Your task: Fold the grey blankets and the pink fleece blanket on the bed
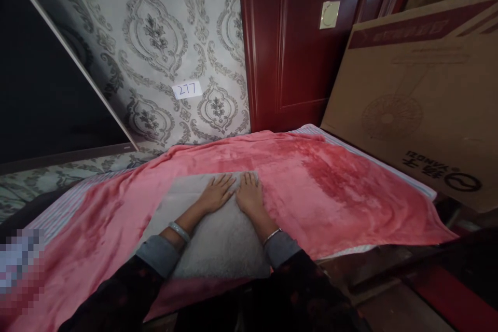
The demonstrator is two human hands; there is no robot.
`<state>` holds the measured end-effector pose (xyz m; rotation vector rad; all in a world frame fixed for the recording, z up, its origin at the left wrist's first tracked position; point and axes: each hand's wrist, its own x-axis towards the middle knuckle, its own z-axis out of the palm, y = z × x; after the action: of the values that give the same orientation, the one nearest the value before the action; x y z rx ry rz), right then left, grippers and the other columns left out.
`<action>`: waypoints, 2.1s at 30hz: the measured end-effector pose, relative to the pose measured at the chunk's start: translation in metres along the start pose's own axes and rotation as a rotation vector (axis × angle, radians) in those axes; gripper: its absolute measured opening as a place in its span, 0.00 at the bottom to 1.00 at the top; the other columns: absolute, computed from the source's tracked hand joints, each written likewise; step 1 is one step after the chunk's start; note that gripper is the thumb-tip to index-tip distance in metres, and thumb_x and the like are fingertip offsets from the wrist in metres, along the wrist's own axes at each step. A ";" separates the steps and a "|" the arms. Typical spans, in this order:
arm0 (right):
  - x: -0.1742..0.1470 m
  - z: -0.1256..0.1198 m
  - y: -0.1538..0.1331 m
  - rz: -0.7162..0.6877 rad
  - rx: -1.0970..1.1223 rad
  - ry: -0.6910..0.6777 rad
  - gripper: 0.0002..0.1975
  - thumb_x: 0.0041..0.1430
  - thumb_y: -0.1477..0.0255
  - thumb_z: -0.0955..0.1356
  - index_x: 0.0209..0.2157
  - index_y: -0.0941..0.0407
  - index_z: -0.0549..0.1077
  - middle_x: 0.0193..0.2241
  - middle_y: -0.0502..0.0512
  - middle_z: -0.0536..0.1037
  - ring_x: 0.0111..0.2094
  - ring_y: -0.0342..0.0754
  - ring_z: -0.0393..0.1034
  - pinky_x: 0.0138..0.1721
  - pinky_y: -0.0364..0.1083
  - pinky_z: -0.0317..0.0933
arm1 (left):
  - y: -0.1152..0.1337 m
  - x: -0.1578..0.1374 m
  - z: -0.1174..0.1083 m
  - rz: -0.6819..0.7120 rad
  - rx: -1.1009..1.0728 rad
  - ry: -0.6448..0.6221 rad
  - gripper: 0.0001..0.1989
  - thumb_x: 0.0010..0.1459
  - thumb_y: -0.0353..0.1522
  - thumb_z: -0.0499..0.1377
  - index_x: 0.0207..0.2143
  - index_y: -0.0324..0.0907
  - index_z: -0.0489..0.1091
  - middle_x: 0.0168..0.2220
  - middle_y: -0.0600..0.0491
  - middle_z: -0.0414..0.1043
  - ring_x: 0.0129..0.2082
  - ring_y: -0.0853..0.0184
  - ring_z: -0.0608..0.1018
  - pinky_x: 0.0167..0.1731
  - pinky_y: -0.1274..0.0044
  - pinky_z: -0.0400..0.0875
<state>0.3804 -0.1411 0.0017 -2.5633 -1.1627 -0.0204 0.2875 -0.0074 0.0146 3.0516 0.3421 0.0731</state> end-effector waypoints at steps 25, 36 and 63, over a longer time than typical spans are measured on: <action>0.001 0.001 0.004 0.010 -0.005 -0.006 0.30 0.68 0.70 0.54 0.68 0.65 0.55 0.69 0.64 0.52 0.69 0.57 0.42 0.64 0.60 0.45 | -0.047 -0.090 -0.023 -0.199 0.083 -0.015 0.30 0.68 0.47 0.43 0.69 0.50 0.52 0.72 0.49 0.45 0.72 0.53 0.48 0.68 0.51 0.41; -0.040 -0.019 -0.003 -0.153 -0.025 -0.023 0.33 0.70 0.60 0.57 0.70 0.62 0.52 0.70 0.65 0.46 0.70 0.58 0.36 0.67 0.61 0.37 | -0.035 -0.097 -0.004 -0.225 0.101 0.037 0.30 0.69 0.47 0.40 0.70 0.50 0.50 0.72 0.50 0.45 0.72 0.52 0.49 0.66 0.50 0.44; -0.068 -0.009 0.005 -0.170 -0.029 -0.105 0.34 0.72 0.56 0.55 0.70 0.64 0.51 0.70 0.65 0.46 0.70 0.57 0.39 0.68 0.58 0.36 | -0.084 -0.140 -0.036 -0.687 0.002 -0.054 0.32 0.69 0.42 0.39 0.71 0.38 0.45 0.72 0.44 0.44 0.71 0.49 0.52 0.65 0.51 0.51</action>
<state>0.3399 -0.1966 -0.0014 -2.5087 -1.4271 0.0588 0.1309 0.0458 0.0389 2.7462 1.3400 -0.0481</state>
